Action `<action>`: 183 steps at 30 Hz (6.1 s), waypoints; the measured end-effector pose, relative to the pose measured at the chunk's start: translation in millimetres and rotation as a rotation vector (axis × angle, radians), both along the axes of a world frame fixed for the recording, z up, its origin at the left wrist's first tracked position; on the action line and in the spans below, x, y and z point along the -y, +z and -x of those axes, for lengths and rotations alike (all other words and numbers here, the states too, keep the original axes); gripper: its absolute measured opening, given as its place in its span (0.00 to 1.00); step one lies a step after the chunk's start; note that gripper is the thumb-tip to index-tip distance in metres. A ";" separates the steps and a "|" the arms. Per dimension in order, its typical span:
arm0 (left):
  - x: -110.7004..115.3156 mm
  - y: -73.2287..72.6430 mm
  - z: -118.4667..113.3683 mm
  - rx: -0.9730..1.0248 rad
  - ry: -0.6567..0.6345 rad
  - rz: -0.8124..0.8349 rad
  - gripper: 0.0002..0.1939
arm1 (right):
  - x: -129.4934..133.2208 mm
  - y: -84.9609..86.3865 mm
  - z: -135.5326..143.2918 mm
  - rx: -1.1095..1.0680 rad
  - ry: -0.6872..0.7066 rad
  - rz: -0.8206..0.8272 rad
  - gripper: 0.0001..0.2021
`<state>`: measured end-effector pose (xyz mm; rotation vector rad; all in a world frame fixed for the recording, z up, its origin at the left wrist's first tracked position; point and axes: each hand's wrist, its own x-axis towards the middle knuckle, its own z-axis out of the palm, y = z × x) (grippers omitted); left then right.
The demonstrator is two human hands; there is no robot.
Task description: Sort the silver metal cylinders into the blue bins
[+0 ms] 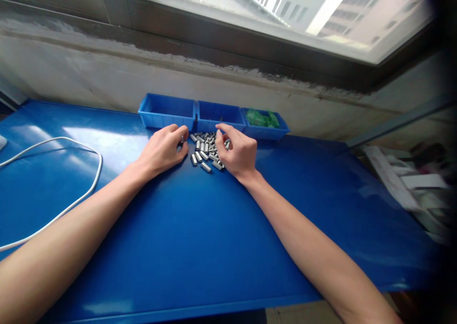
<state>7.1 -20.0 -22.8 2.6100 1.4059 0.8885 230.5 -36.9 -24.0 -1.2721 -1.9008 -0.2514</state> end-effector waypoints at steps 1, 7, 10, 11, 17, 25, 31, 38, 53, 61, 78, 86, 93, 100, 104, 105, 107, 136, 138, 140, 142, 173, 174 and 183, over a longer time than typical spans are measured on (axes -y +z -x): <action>0.3 -0.1 -0.2 -0.021 0.018 -0.016 0.07 | 1.2 -0.7 -0.1 0.007 0.008 -0.010 0.15; 2.5 1.0 -0.3 -0.121 0.115 -0.039 0.13 | 1.4 -3.3 -0.9 0.030 0.024 -0.056 0.13; 2.5 0.8 0.5 -0.096 0.105 -0.018 0.12 | 0.6 -3.9 -1.0 0.036 0.036 -0.062 0.13; 2.0 0.4 0.6 -0.072 0.090 -0.012 0.12 | 0.5 -4.0 -1.0 0.035 0.043 -0.065 0.13; -1.8 -0.9 -4.6 0.278 -0.014 0.033 0.12 | 0.4 -4.5 -0.5 0.034 0.065 -0.084 0.13; -1.7 0.8 -11.7 0.887 -0.209 0.482 0.25 | 1.3 -5.6 -0.6 0.095 0.092 -0.090 0.14; -1.8 -0.3 -7.9 0.962 -0.262 0.525 0.32 | 2.9 -4.4 0.6 0.201 0.228 -0.045 0.15; 0.5 2.5 -9.1 0.939 -0.281 0.587 0.33 | -0.1 -5.3 -1.0 0.186 0.272 0.012 0.14; -0.7 -7.0 -15.8 0.274 -0.152 0.053 0.14 | -24.8 -4.1 -2.2 -0.097 -0.146 -0.013 0.15; -1.1 -7.9 -14.7 0.171 -0.142 0.047 0.16 | -32.1 -5.8 -5.9 -0.084 -0.174 0.065 0.20; -0.9 -5.9 -11.4 0.115 -0.039 0.070 0.10 | -0.2 -2.6 2.8 0.043 0.023 -0.065 0.14; -0.6 -8.1 -11.0 0.131 -0.059 0.040 0.11 | -0.1 -3.8 3.8 0.073 0.057 -0.054 0.14; 2.3 -4.9 -13.1 0.225 -0.105 0.087 0.12 | -1.5 -4.4 3.5 0.056 0.089 -0.042 0.14; 6.3 -5.7 -14.2 0.455 -0.120 0.079 0.11 | -1.2 -4.3 3.7 0.051 0.102 -0.024 0.13; 7.8 1.0 -14.8 0.655 -0.063 0.180 0.13 | -0.9 -4.1 4.0 0.050 0.104 -0.027 0.14; 7.3 2.6 -14.6 0.707 -0.040 0.211 0.13 | -0.9 -4.2 3.9 0.053 0.104 -0.027 0.14; 4.8 4.2 -13.9 0.804 -0.014 0.273 0.15 | -0.6 -4.6 3.6 0.065 0.111 -0.034 0.13; 1.9 -0.2 -20.1 0.545 0.046 0.171 0.12 | -18.2 -4.9 0.0 -0.059 -0.079 -0.048 0.17; 2.1 -1.9 -19.7 0.434 0.018 0.110 0.11 | -22.9 -3.9 -2.1 -0.108 -0.168 -0.017 0.17; 1.4 -4.1 -19.1 0.365 -0.037 0.066 0.10 | -25.8 -3.0 -4.1 -0.124 -0.242 0.019 0.16; 0.1 -6.4 -18.6 0.332 -0.078 0.053 0.10 | -27.2 -2.4 -5.6 -0.131 -0.279 0.053 0.15; -2.7 -2.4 -17.8 0.851 -0.247 0.436 0.20 | -2.1 -1.0 3.3 0.354 0.174 -0.062 0.16; -2.1 -2.3 -18.0 0.846 -0.255 0.445 0.20 | -2.2 -1.1 3.2 0.360 0.180 -0.046 0.16; 1.8 0.9 -18.1 0.833 -0.281 0.481 0.23 | -4.0 -3.2 1.6 0.359 0.254 -0.004 0.16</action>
